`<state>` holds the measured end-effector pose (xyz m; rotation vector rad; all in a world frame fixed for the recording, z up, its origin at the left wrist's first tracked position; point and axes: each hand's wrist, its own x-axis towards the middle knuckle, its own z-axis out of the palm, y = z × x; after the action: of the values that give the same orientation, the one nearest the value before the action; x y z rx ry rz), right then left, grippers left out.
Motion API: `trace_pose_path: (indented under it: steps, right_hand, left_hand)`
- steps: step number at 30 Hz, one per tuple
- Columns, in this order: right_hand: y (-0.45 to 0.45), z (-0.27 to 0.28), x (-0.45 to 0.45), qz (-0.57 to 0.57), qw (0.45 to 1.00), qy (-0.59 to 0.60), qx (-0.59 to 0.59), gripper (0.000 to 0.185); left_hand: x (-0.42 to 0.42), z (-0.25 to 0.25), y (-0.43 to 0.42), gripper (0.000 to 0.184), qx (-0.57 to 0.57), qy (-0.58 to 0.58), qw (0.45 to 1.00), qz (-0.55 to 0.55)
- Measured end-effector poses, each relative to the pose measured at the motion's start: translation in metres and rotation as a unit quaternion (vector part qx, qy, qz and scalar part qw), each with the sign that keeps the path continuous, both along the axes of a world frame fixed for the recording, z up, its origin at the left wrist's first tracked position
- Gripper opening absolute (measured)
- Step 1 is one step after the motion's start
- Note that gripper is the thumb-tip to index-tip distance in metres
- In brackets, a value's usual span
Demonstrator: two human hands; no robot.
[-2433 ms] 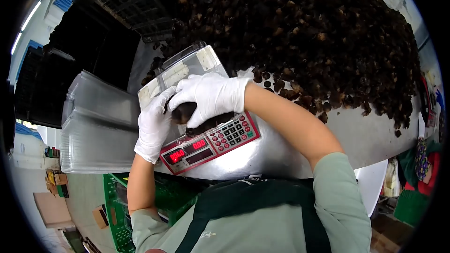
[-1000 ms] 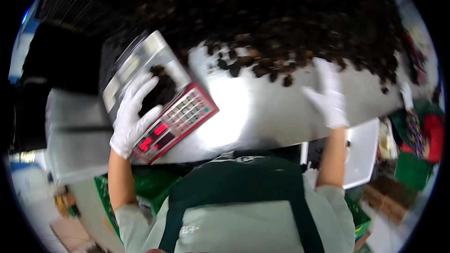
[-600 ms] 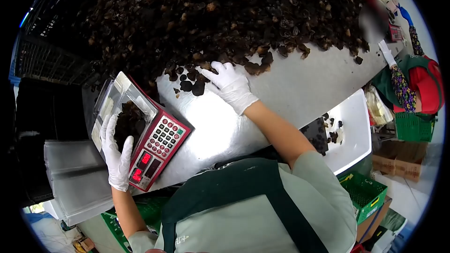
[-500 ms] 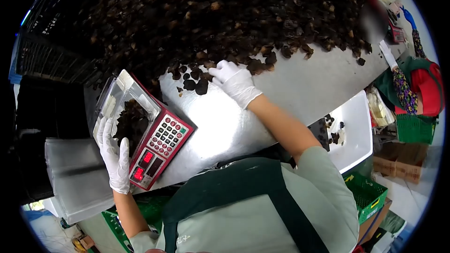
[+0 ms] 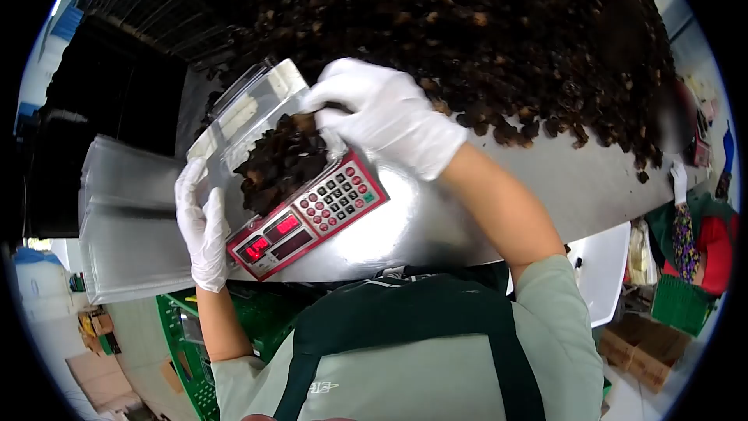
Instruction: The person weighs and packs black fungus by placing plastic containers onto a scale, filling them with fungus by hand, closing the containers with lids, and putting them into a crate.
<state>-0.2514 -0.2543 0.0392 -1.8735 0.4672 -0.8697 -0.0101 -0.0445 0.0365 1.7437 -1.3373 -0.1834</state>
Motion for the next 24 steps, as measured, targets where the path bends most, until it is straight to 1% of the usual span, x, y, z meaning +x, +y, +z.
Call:
trace_pose_path:
  steps: [1, 2, 3, 5, 6, 7, 8, 9, 11, 12, 13, 14, 15, 17, 18, 19, 21, 23, 24]
  right_hand:
    - [0.005, 0.0, 0.022, 0.004, 0.993, 0.001, -0.115, 0.016]
    - [0.009, -0.001, 0.043, 0.038, 0.984, 0.0, -0.175, 0.015]
    - [0.013, -0.009, 0.064, 0.068, 0.973, 0.041, -0.215, 0.014]
    - [0.021, -0.019, 0.089, 0.15, 0.92, 0.114, -0.343, 0.029]
    - [0.027, -0.022, 0.093, 0.138, 0.903, 0.173, -0.369, 0.037]
    - [0.032, -0.024, 0.098, 0.127, 0.881, 0.23, -0.394, 0.045]
    - [0.032, -0.02, 0.098, 0.13, 0.877, 0.255, -0.386, 0.057]
    - [0.032, -0.022, 0.097, 0.109, 0.897, 0.219, -0.368, 0.042]
    - [0.018, -0.024, 0.09, 0.095, 0.836, 0.121, -0.527, 0.025]
    - [0.011, -0.028, 0.088, 0.046, 0.874, 0.035, -0.483, 0.016]
    - [0.01, -0.03, 0.089, -0.009, 0.928, 0.023, -0.371, 0.016]
    - [0.006, -0.029, 0.091, 0.003, 0.98, -0.021, -0.199, 0.017]
    - [0.003, -0.028, 0.092, 0.014, 0.998, -0.062, -0.021, 0.017]
    - [-0.005, -0.014, 0.086, -0.014, 0.983, -0.047, 0.179, 0.015]
    - [-0.001, 0.002, 0.079, -0.033, 0.958, -0.065, 0.277, 0.017]
    - [0.001, 0.013, 0.07, -0.062, 0.957, -0.074, 0.272, 0.018]
    - [-0.011, 0.011, 0.048, -0.104, 0.961, -0.04, 0.254, 0.02]
    - [-0.02, -0.006, 0.023, -0.143, 0.961, -0.026, 0.233, 0.022]
    - [-0.025, -0.02, 0.007, -0.164, 0.963, 0.003, 0.215, 0.022]
  left_hand:
    - [0.0, -0.001, 0.0, 0.049, 0.008, 0.017, 1.0, -0.011]
    - [0.001, -0.004, 0.0, 0.05, 0.008, 0.025, 0.999, -0.028]
    - [0.001, -0.003, 0.002, 0.052, 0.037, -0.001, 0.999, -0.038]
    - [-0.002, -0.004, 0.0, 0.055, 0.052, -0.038, 0.996, -0.055]
    - [-0.004, -0.001, -0.002, 0.059, 0.069, -0.061, 0.994, -0.066]
    - [-0.006, 0.0, -0.003, 0.062, 0.084, -0.038, 0.993, -0.078]
    - [-0.005, -0.003, -0.003, 0.064, 0.09, -0.056, 0.991, -0.084]
    - [-0.004, -0.006, -0.003, 0.066, 0.096, -0.072, 0.989, -0.089]
    - [-0.003, -0.007, -0.002, 0.068, 0.108, -0.062, 0.989, -0.081]
    - [-0.002, -0.006, -0.004, 0.067, 0.105, -0.059, 0.989, -0.089]
    - [-0.001, -0.005, -0.005, 0.067, 0.103, -0.056, 0.988, -0.1]
    - [-0.002, -0.004, -0.005, 0.066, 0.108, -0.056, 0.988, -0.099]
    - [-0.002, -0.006, -0.004, 0.066, 0.108, -0.054, 0.988, -0.095]
    - [-0.002, -0.009, -0.003, 0.066, 0.082, -0.03, 0.991, -0.098]
    - [-0.001, -0.005, -0.003, 0.064, 0.069, -0.014, 0.992, -0.107]
    - [-0.003, -0.004, 0.0, 0.061, 0.065, 0.01, 0.995, -0.069]
    - [-0.005, 0.006, 0.001, 0.059, 0.024, 0.085, 0.996, -0.027]
    - [0.007, 0.01, 0.007, 0.058, -0.014, 0.064, 0.998, 0.001]
    - [0.011, 0.01, 0.008, 0.057, -0.029, 0.091, 0.995, 0.025]
